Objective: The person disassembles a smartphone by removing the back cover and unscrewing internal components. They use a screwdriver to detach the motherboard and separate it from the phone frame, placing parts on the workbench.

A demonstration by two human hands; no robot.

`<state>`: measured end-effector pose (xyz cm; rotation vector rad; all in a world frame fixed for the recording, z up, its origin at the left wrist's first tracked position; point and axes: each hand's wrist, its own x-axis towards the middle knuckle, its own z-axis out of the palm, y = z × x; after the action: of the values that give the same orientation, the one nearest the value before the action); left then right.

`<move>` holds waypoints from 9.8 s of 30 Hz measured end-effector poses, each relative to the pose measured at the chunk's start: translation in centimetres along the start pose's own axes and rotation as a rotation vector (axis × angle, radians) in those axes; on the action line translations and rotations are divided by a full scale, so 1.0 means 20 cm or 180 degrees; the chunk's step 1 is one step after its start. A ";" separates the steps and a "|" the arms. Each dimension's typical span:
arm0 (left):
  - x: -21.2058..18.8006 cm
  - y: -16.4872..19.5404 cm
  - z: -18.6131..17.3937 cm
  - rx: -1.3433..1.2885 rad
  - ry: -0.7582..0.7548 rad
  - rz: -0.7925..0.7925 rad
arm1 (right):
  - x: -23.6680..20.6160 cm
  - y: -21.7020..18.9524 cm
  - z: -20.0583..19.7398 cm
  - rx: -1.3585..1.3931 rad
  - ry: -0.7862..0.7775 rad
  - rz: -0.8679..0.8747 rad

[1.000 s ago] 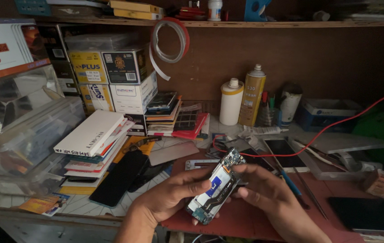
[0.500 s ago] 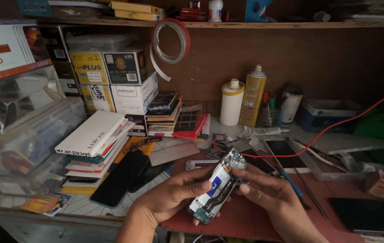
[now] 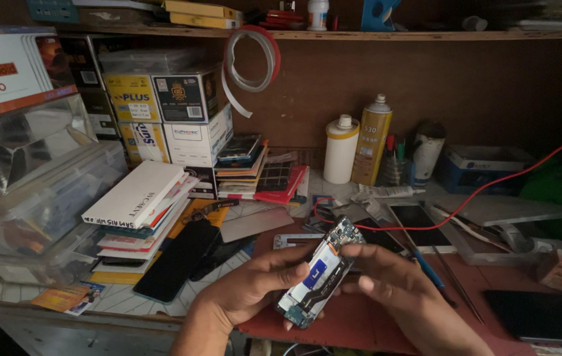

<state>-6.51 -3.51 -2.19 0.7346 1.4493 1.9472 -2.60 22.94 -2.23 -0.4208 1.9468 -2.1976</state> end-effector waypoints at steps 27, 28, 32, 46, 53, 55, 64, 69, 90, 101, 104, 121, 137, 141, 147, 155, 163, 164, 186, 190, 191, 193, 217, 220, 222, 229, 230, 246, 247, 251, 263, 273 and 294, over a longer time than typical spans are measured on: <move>0.00 0.01 -0.02 -0.0379 -0.0120 0.0178 | 0.06 0.10 -0.04 0.0314 0.0660 -0.0203; 0.00 0.01 -0.02 -0.0380 -0.0175 0.0213 | 0.06 0.10 -0.04 0.0286 0.0637 -0.0205; -0.01 0.03 0.00 -0.0331 -0.0092 0.0213 | 0.06 0.08 -0.02 0.0260 0.0513 -0.0277; 0.00 0.03 0.03 -0.0433 -0.0128 0.0296 | 0.02 0.00 0.02 0.0218 0.0444 0.0117; -0.01 0.03 0.02 -0.0444 -0.0166 0.0315 | 0.02 0.01 0.02 0.0323 0.0362 0.0045; -0.01 0.02 0.01 -0.0456 -0.0173 0.0311 | 0.03 0.02 0.01 0.0389 0.0235 -0.0081; -0.01 0.01 -0.01 -0.0480 -0.0124 0.0251 | 0.04 0.10 -0.05 0.0532 0.0080 -0.0371; -0.01 0.04 0.02 -0.0500 -0.0005 0.0288 | 0.06 0.11 -0.07 0.0448 -0.0008 -0.0406; -0.02 0.08 0.08 -0.0382 0.0734 0.0578 | -0.03 0.03 -0.33 -0.1769 0.3040 -0.1043; -0.01 0.07 0.09 -0.0426 0.0902 0.0604 | -0.04 0.01 -0.38 -0.4043 0.2223 0.1084; -0.01 0.07 0.09 -0.0367 0.0975 0.0616 | -0.06 -0.07 -0.29 -0.4322 0.2114 0.1265; -0.01 0.07 0.11 -0.0469 0.0837 0.0715 | -0.06 -0.09 -0.33 -0.4744 0.1783 0.1365; -0.02 0.06 0.11 -0.0527 0.1041 0.0735 | 0.03 0.01 -0.07 -0.1147 0.1886 -0.0545; -0.01 0.06 0.10 -0.0490 0.1040 0.0883 | 0.05 0.06 0.04 -0.0572 0.1966 -0.0842; -0.02 0.06 0.10 -0.0494 0.1235 0.0842 | -0.01 0.07 0.10 -0.1116 0.2196 -0.2287; -0.02 0.05 0.10 -0.0364 0.1062 0.0786 | -0.03 0.11 0.17 -0.0618 0.1959 -0.2383; -0.03 0.05 0.10 -0.0374 0.1164 0.0567 | -0.04 0.13 0.26 -0.1054 0.1836 -0.2968; -0.03 0.05 0.10 -0.0424 0.1109 0.0628 | -0.04 0.14 0.26 -0.1154 0.1881 -0.2919; -0.04 0.04 0.09 -0.0489 0.0798 0.0805 | -0.06 0.14 0.30 -0.1304 0.2018 -0.2593; -0.04 0.05 0.10 -0.0409 0.0901 0.0757 | -0.06 0.15 0.29 -0.1346 0.1954 -0.2561; -0.04 0.05 0.11 -0.0379 0.0950 0.0725 | -0.06 0.15 0.29 -0.1396 0.1979 -0.2561; -0.04 0.05 0.11 -0.0320 0.1049 0.0661 | -0.06 0.15 0.30 -0.1494 0.2027 -0.2560; -0.03 0.02 0.08 -0.0412 0.0902 0.0616 | -0.03 0.10 0.31 -0.0938 0.2746 -0.2413; -0.04 0.02 0.08 -0.0353 0.0736 0.0619 | -0.02 0.09 0.28 -0.0858 0.2650 -0.2616; -0.04 0.02 0.08 -0.0335 0.0659 0.0636 | -0.01 0.09 0.27 -0.0847 0.2794 -0.2475; -0.04 0.02 0.08 -0.0141 0.0561 0.0639 | -0.01 0.12 0.25 -0.1033 0.3281 -0.2283; -0.04 0.02 0.08 -0.0159 0.0529 0.0641 | -0.01 0.12 0.25 -0.0998 0.3286 -0.2308; -0.05 0.04 0.10 -0.0077 0.0478 0.0558 | 0.04 0.05 0.25 -0.0054 0.3099 -0.2497; -0.05 0.04 0.10 -0.0081 0.0483 0.0538 | 0.04 0.04 0.25 0.0071 0.3111 -0.2385; -0.03 0.04 0.10 0.0102 0.0591 0.0664 | 0.03 0.03 0.25 -0.0019 0.3112 -0.2202; -0.04 0.04 0.09 0.0074 0.0501 0.0623 | 0.05 0.04 0.21 0.0055 0.3037 -0.1988; -0.06 0.09 0.14 0.0002 0.0265 0.0594 | 0.03 0.04 0.23 0.0049 0.2976 -0.2193; -0.06 0.07 0.13 -0.0099 0.0235 0.0421 | 0.04 0.08 0.22 -0.0327 0.3403 -0.2297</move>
<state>-4.03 -3.17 -0.31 0.7691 1.4425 2.1124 -2.09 18.32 -3.24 0.1510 2.7110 -3.2218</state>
